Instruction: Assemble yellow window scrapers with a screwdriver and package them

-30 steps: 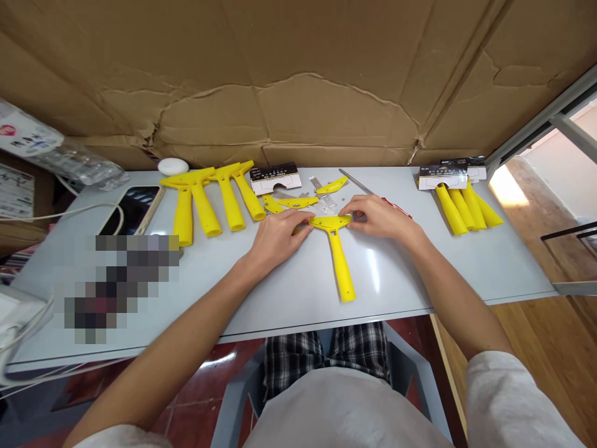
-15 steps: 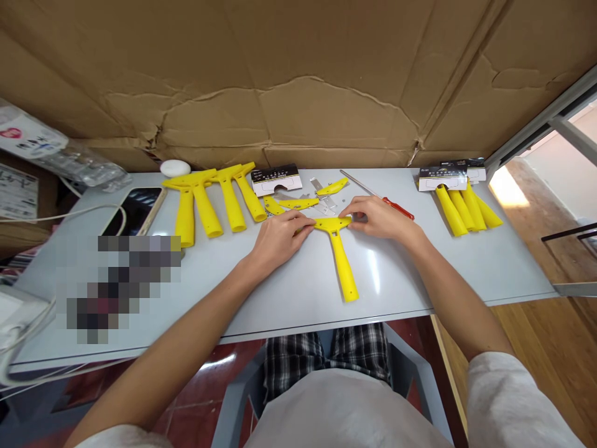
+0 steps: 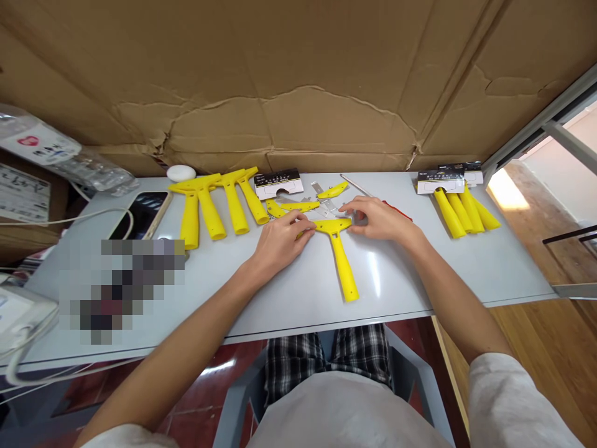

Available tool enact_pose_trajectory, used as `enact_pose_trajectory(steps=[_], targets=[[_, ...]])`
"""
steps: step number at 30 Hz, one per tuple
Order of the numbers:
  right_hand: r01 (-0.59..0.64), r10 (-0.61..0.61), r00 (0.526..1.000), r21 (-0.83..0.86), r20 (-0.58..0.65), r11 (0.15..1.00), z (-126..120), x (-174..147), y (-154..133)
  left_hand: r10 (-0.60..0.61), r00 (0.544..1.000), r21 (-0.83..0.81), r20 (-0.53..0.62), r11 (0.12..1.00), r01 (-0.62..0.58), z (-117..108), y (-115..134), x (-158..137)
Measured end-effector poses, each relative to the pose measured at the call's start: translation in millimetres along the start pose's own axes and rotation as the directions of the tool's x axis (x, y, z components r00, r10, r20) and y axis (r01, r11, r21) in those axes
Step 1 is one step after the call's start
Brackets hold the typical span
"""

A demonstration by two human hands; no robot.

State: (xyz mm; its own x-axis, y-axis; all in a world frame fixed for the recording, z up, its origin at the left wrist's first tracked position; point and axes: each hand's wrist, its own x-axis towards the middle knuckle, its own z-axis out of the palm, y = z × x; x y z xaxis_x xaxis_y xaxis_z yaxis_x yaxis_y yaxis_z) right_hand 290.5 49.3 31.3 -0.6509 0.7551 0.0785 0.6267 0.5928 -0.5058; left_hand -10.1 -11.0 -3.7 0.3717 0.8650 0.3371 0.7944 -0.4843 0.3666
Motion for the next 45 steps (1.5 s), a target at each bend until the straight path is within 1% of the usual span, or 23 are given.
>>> enact_pose_trajectory(steps=[4,6,7,9,11,12,14,16,19,23,28,36,45], targets=[[-0.018,0.019,0.998,0.021,-0.062,1.000,-18.5,-11.3,-9.3,0.051,0.998,0.055,0.020,0.997,-0.052,-24.2,20.6,-10.9],[-0.033,0.035,0.992,0.015,-0.118,0.999,-22.7,-26.9,-19.5,0.073,0.997,0.055,0.022,0.996,-0.074,-33.0,32.1,-25.8],[-0.048,0.045,0.988,-0.018,-0.146,0.999,-20.9,-37.7,-25.2,0.071,0.997,0.043,0.025,0.997,-0.072,-34.8,37.3,-35.7],[-0.075,0.058,0.978,-0.078,-0.202,0.994,-8.1,-63.4,-35.4,0.057,0.998,0.009,0.013,0.998,-0.057,-32.4,44.7,-58.5],[-0.107,0.079,0.969,-0.109,-0.234,0.988,14.3,-89.8,-41.9,-0.004,1.000,-0.001,0.002,1.000,0.004,-23.8,47.2,-80.8],[-0.131,0.095,0.963,-0.134,-0.250,0.982,27.2,-101.3,-43.7,-0.043,0.999,0.004,-0.022,0.999,0.043,-18.6,47.0,-90.2],[-0.179,0.125,0.954,-0.186,-0.273,0.966,51.8,-118.3,-45.0,-0.103,0.991,0.028,-0.083,0.994,0.105,-8.7,44.9,-104.0],[-0.204,0.136,0.948,-0.220,-0.288,0.954,71.1,-126.7,-44.7,-0.143,0.981,0.057,-0.135,0.987,0.151,-1.7,43.1,-110.8],[-0.229,0.144,0.938,-0.249,-0.317,0.941,88.0,-128.1,-43.7,-0.175,0.974,0.098,-0.146,0.977,0.190,2.7,44.7,-112.0],[-0.238,0.133,0.922,-0.262,-0.364,0.935,95.8,-126.0,-42.9,-0.204,0.973,0.167,-0.104,0.961,0.220,3.3,51.1,-110.1],[-0.232,0.113,0.919,-0.287,-0.378,0.929,97.4,-126.7,-42.2,-0.217,0.972,0.194,-0.092,0.954,0.231,4.2,53.0,-110.1],[-0.237,0.122,0.928,-0.303,-0.353,0.923,95.7,-126.2,-39.1,-0.217,0.974,0.195,-0.070,0.954,0.227,5.2,52.2,-109.5],[-0.243,0.140,0.924,-0.263,-0.357,0.934,96.0,-125.8,-39.2,-0.212,0.976,0.207,-0.042,0.954,0.216,4.5,50.2,-112.6]])
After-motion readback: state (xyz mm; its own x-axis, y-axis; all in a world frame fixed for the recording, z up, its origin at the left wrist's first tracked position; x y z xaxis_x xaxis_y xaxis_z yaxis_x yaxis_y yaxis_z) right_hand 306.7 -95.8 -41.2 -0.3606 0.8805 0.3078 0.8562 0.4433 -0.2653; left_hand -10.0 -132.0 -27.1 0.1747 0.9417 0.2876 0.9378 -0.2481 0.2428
